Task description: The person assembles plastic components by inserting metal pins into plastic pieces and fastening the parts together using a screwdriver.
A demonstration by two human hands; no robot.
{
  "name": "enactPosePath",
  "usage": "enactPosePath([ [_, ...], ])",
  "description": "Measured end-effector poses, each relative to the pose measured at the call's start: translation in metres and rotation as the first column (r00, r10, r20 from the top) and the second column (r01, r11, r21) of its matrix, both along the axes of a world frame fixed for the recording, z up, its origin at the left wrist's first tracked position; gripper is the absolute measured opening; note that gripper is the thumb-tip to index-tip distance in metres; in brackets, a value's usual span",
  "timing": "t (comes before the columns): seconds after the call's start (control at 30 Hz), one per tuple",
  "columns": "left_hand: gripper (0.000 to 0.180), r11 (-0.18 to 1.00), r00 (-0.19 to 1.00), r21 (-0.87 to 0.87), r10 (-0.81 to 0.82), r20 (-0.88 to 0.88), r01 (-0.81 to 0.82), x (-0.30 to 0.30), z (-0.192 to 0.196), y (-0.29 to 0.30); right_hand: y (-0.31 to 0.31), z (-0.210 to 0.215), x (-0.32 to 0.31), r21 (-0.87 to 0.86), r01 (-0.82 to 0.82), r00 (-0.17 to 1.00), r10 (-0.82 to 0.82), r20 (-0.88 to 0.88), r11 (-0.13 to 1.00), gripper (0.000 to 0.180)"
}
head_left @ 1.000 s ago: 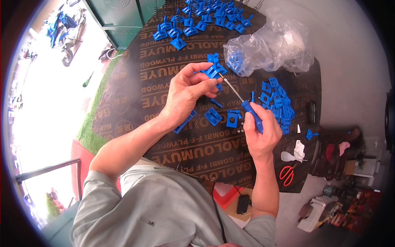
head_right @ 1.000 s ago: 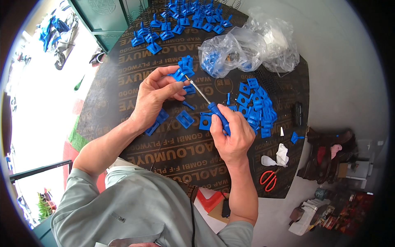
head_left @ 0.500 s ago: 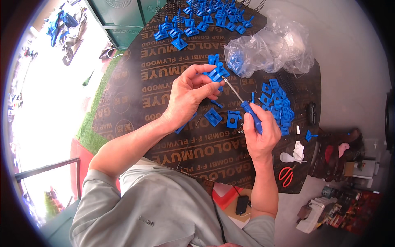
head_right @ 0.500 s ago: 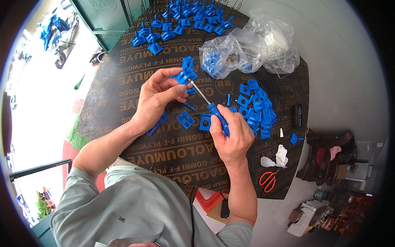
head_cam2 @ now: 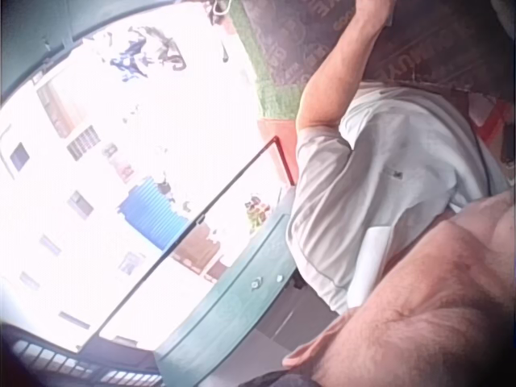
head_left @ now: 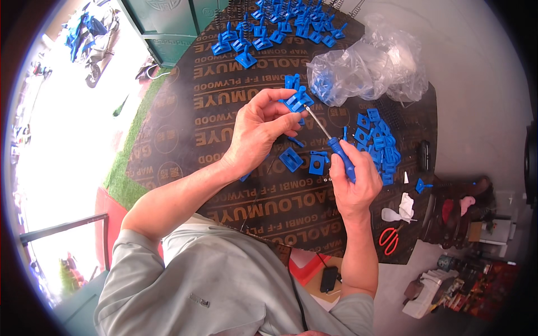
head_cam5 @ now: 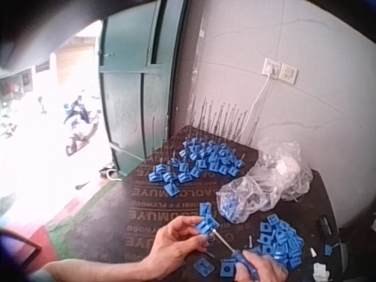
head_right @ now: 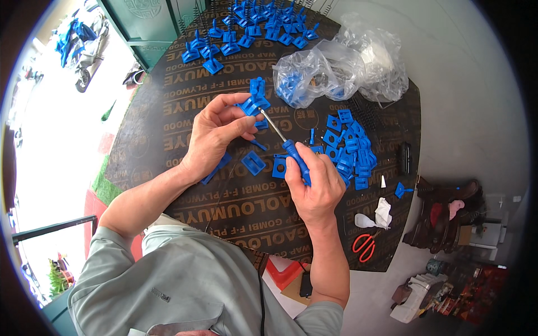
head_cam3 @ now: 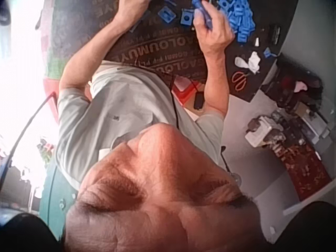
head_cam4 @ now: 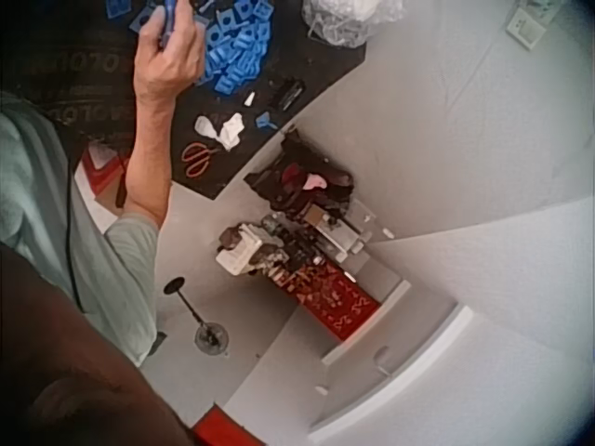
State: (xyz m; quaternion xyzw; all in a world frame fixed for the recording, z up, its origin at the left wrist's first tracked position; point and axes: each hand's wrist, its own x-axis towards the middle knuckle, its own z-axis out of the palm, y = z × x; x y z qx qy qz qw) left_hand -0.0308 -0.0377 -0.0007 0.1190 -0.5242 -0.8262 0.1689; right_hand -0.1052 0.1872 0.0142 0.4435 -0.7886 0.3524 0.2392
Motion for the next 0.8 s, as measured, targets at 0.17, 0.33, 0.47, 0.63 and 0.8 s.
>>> enactPosePath([
  [0.17,0.044,1.0,1.0,-0.001,0.004,0.005,-0.004,0.0003,0.0012,0.0,-0.0002,-0.0004,-0.0001,0.001,-0.001,1.0,0.001,-0.005,1.0,0.03],
  [0.33,0.044,1.0,1.0,-0.004,0.011,0.002,-0.011,0.0001,-0.0005,-0.0005,-0.0007,-0.0007,0.0001,0.005,0.006,0.999,-0.006,-0.044,1.0,0.036],
  [0.47,0.044,1.0,1.0,0.006,0.016,0.003,-0.016,-0.0002,-0.0012,0.0,0.0001,-0.0029,-0.0004,0.002,0.005,0.999,-0.005,-0.053,1.0,0.039],
  [0.63,0.044,1.0,1.0,0.0,0.017,0.009,-0.017,-0.0005,0.0,0.0001,-0.0019,-0.0018,-0.0007,-0.001,-0.01,0.993,0.01,-0.116,1.0,0.041],
  [0.8,0.043,1.0,1.0,-0.017,0.02,0.02,-0.02,0.0003,0.0,-0.0007,-0.0023,-0.0031,-0.0006,0.0,-0.023,0.991,0.023,-0.131,1.0,0.042],
])
